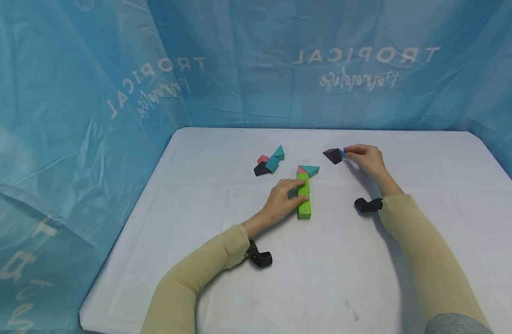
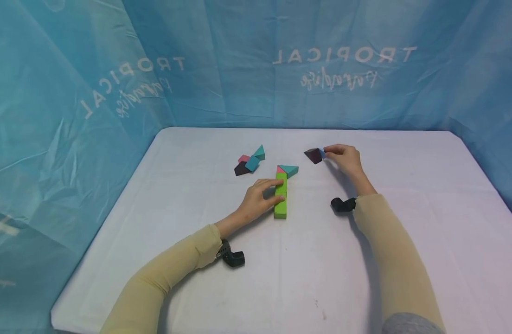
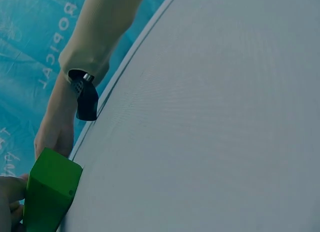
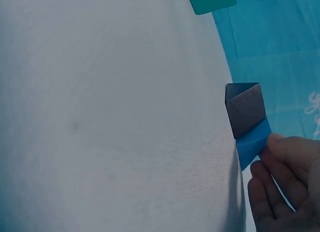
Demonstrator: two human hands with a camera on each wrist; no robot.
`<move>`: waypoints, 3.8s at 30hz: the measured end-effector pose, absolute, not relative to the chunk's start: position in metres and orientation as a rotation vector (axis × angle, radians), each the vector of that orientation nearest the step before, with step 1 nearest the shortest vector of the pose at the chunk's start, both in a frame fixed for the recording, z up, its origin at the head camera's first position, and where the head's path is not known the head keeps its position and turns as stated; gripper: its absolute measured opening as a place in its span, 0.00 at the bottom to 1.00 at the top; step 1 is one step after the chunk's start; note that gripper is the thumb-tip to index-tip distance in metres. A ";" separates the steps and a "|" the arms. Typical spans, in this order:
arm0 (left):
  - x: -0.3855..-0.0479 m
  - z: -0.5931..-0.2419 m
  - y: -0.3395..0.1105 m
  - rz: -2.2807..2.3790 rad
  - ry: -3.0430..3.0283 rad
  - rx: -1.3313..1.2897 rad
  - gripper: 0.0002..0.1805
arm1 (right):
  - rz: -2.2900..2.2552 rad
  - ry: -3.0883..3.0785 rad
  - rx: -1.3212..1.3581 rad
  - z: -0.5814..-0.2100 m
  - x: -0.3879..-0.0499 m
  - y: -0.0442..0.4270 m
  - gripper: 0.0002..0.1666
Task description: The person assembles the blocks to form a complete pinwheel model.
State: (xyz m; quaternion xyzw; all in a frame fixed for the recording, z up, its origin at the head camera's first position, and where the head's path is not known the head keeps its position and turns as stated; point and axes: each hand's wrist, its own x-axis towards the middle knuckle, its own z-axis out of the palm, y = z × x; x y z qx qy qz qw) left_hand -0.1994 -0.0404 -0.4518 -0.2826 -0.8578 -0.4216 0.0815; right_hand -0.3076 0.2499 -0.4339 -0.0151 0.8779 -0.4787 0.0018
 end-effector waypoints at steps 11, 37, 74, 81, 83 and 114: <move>-0.195 -0.455 -0.039 -1.269 -2.573 -0.827 0.26 | -1.401 2.891 -0.032 -0.440 -0.311 0.243 0.22; -0.200 -0.450 -0.041 -1.263 -2.562 -0.819 0.26 | -1.508 2.971 0.135 -0.441 -0.307 0.261 0.16; -0.199 -0.454 -0.040 -1.286 -2.563 -0.810 0.26 | -1.321 3.072 -0.083 -0.437 -0.308 0.254 0.23; -0.199 -0.455 -0.041 -1.294 -2.553 -0.818 0.26 | -1.322 3.069 -0.096 -0.439 -0.307 0.256 0.17; -0.199 -0.455 -0.041 -1.292 -2.551 -0.818 0.26 | -1.321 3.060 -0.102 -0.438 -0.307 0.257 0.17; -0.199 -0.455 -0.041 -1.320 -2.515 -0.827 0.25 | -1.641 2.800 -0.197 -0.405 -0.297 0.194 0.27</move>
